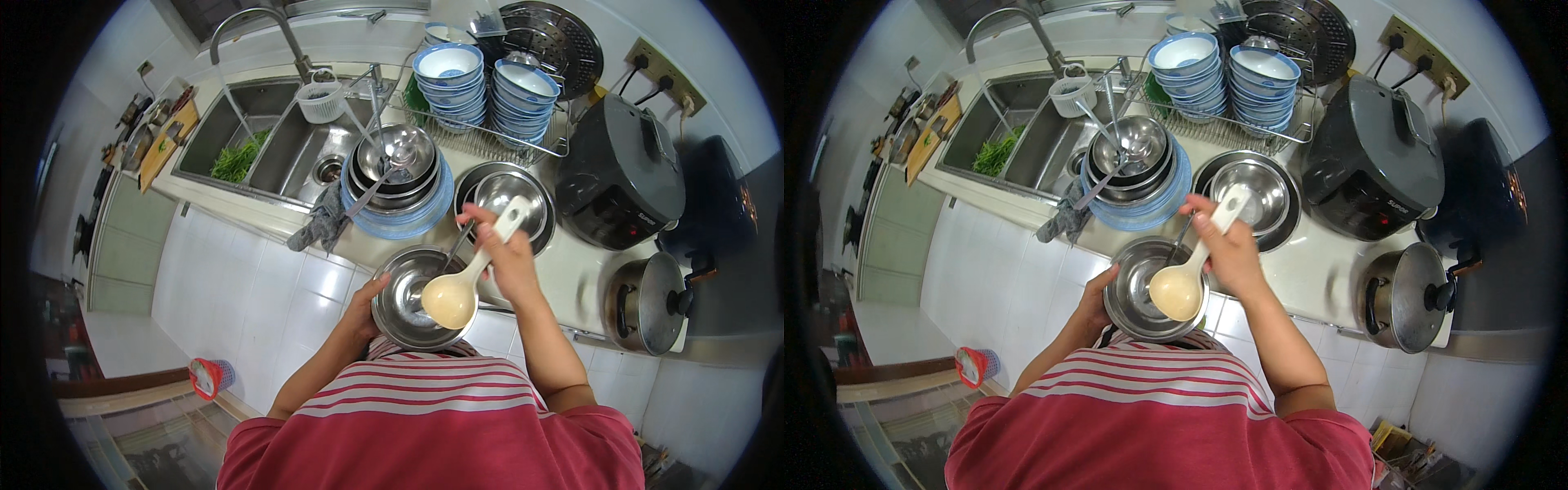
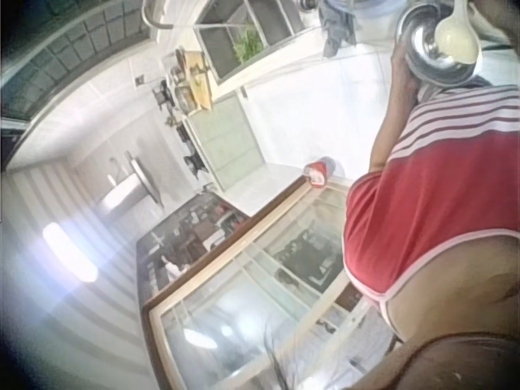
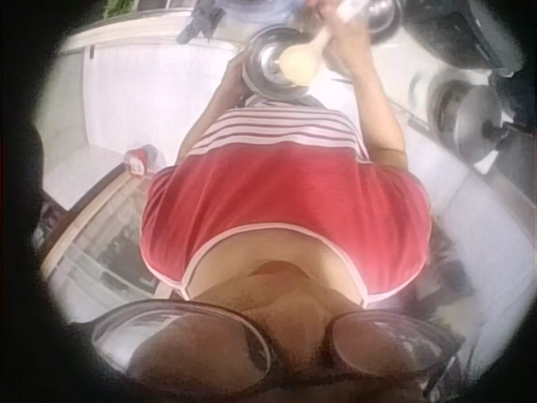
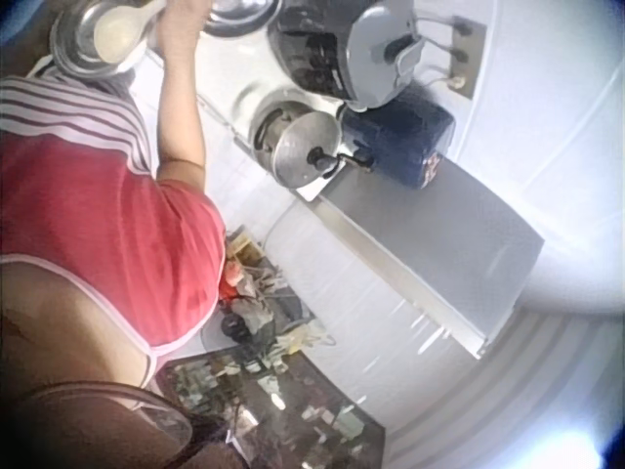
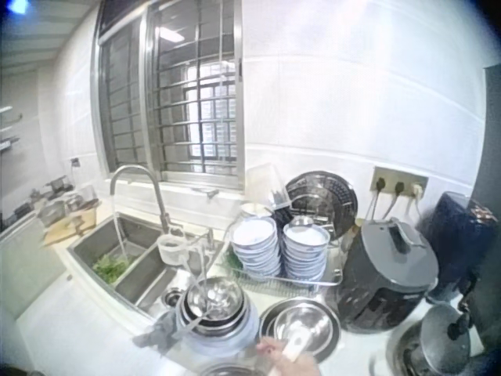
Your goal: The person chops green onions on a cutting board, washes vegetables in the sink, fills a pot with water, and transfers cooked meat from a pan into a bowl using a ladle. The person also handles chopsticks and a pot lid during the process.
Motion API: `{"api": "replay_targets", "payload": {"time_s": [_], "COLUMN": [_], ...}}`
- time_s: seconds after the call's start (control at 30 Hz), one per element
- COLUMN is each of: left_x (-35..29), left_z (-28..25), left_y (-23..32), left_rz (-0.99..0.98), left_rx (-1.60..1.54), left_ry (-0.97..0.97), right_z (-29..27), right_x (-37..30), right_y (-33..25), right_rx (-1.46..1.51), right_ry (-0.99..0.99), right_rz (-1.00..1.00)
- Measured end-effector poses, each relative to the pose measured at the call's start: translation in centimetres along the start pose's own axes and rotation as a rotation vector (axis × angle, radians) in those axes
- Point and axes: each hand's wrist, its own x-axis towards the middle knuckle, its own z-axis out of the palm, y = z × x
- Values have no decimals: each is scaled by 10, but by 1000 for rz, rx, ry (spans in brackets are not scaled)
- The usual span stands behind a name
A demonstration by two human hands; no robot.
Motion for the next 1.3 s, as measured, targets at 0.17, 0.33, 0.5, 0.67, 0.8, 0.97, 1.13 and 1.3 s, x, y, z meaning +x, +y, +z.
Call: {"api": "replay_targets", "payload": {"time_s": [0.17, 0.33, 0.5, 0.67, 0.8, 0.97, 1.13, 1.3], "left_x": [-16, -38, -54, -74, -82, -80, -69, -52], "left_z": [-21, -44, -64, -88, -103, -112, -119, -106], "left_y": [-10, -20, -13, 13, 40, 79, 107, 136], "left_rz": [28, 157, 329, 502, 567, 571, 557, 519], "left_rx": [-55, -59, -173, -217, -235, -283, -321, -309], "left_ry": [39, 228, 222, 202, 300, 232, 217, 253], "right_z": [-39, -89, -104, -112, -77, 9, 43, 38], "right_x": [11, 37, 77, 59, 73, 125, 136, 147], "right_y": [-8, -5, 27, 30, 27, 32, 30, 22], "right_rx": [296, 95, -167, -708, -718, -952, -1368, -1315], "right_ry": [95, 444, 417, 727, 565, 16, 205, 156], "right_rz": [-137, -373, -108, -89, -375, -41, 59, 58]}}
